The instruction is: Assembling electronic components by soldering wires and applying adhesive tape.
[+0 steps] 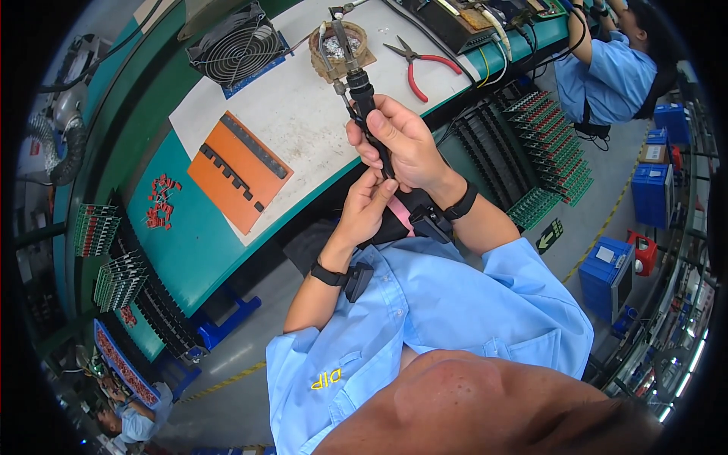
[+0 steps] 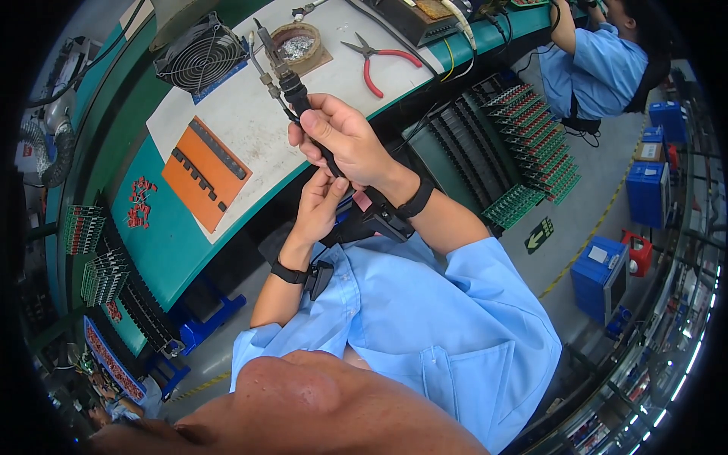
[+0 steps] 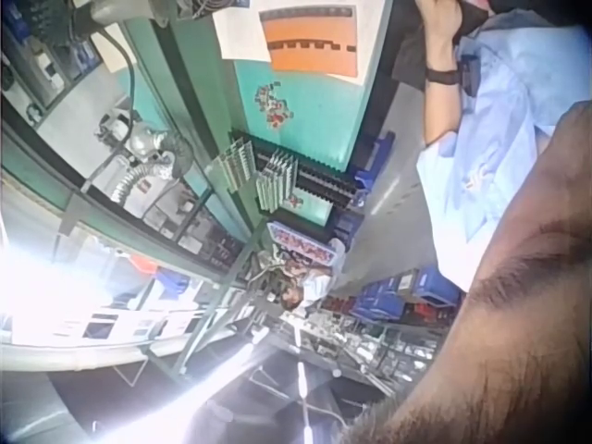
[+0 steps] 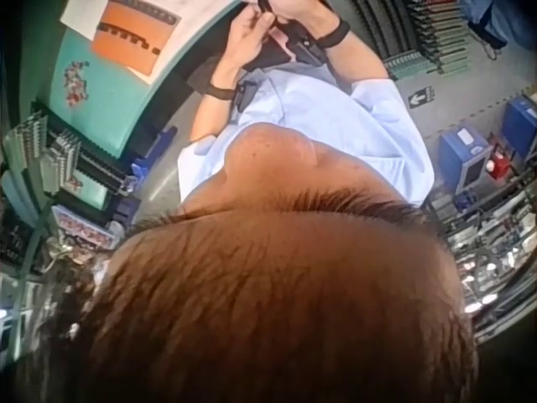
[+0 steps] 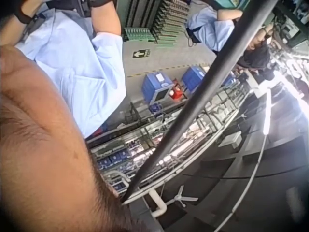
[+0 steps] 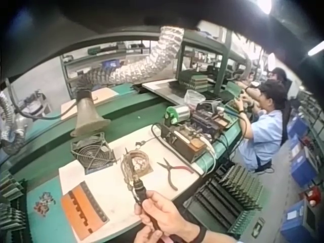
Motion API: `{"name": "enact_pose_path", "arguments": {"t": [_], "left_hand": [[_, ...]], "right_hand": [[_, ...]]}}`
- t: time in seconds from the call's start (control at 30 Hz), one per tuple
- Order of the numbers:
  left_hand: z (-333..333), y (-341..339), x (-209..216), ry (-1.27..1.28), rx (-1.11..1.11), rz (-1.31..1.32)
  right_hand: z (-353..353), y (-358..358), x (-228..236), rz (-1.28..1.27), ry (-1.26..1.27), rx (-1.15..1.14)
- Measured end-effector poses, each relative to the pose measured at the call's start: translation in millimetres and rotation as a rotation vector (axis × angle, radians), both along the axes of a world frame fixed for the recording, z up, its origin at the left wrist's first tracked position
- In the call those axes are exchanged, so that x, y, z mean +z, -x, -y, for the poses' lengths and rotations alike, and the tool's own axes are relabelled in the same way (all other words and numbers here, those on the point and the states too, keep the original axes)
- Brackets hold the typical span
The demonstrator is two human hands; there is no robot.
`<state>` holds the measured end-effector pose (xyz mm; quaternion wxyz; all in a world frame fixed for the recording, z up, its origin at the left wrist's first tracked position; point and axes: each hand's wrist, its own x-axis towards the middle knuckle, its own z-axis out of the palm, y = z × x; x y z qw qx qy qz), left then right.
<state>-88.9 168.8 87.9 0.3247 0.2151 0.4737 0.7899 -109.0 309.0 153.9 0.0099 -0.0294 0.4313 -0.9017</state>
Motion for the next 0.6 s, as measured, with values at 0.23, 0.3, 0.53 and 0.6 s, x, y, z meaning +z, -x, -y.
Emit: {"name": "enact_pose_path", "arguments": {"t": [0.23,0.3,0.53,0.6], "left_hand": [[-0.1,-0.8,-1.6,-0.007,0.001,-0.002],[-0.1,-0.8,-1.7,-0.003,0.001,0.001],[-0.7,-0.4,-1.2,-0.022,-0.003,0.013],[-0.9,-0.5,-2.0,-0.025,-0.003,0.017]], "right_hand": [[0.1,-0.1,-1.6,-0.013,-0.011,-0.003],[0.2,-0.2,-1.8,-0.019,-0.015,-0.004],[1.0,-0.6,0.4,-0.001,-0.004,-0.012],[1.1,-0.7,0.7,0.0,-0.006,-0.012]]}}
